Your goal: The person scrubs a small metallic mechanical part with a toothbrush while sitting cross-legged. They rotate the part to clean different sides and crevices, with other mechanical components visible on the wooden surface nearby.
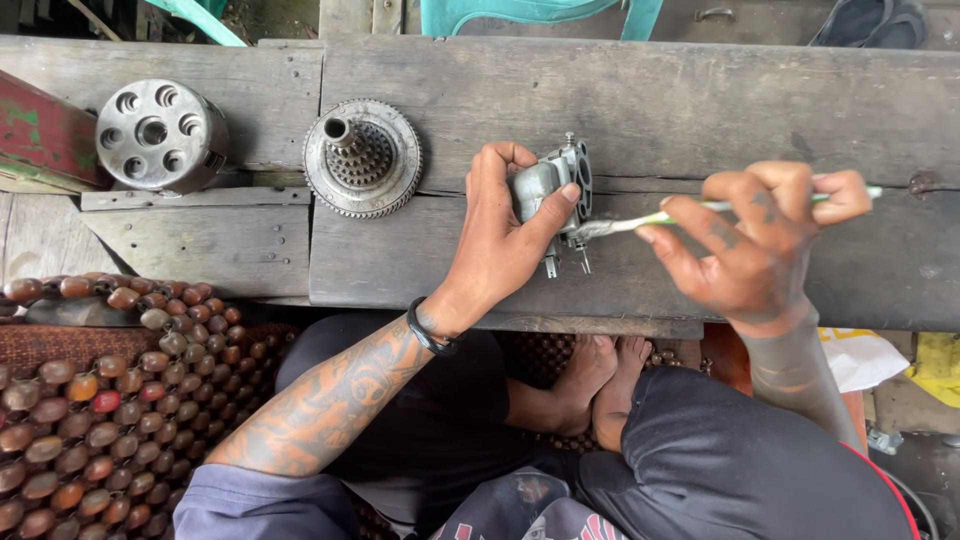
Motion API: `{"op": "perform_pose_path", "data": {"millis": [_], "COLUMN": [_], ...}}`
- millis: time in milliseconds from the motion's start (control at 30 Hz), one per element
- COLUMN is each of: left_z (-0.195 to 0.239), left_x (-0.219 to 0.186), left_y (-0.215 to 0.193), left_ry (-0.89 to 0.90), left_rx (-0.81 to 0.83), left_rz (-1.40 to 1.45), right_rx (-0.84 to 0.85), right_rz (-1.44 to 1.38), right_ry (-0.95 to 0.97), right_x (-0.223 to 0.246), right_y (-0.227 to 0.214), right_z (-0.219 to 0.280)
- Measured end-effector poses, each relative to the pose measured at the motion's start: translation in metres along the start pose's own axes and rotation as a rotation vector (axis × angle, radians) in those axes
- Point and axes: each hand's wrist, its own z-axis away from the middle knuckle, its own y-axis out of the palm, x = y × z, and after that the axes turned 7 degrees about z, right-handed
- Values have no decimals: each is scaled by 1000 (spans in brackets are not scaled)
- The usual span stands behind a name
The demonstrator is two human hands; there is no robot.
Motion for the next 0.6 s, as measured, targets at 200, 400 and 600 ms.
{"op": "perform_pose_path", "data": {"millis": [200, 400, 600], "left_z": [0, -1, -2], "left_x": [0, 0, 0], "left_y": [0, -2, -3], "left_ry": [-12, -8, -23], "left_rx": [7, 46, 39], "left_rz": [-8, 8, 4], "right_rx": [-42, -2, 37], "right_rz": [-33, -166, -245], "right_ry": [0, 52, 118], "right_x": [-4, 9, 10], "right_y": [6, 18, 15], "right_z": [-5, -2, -1]}}
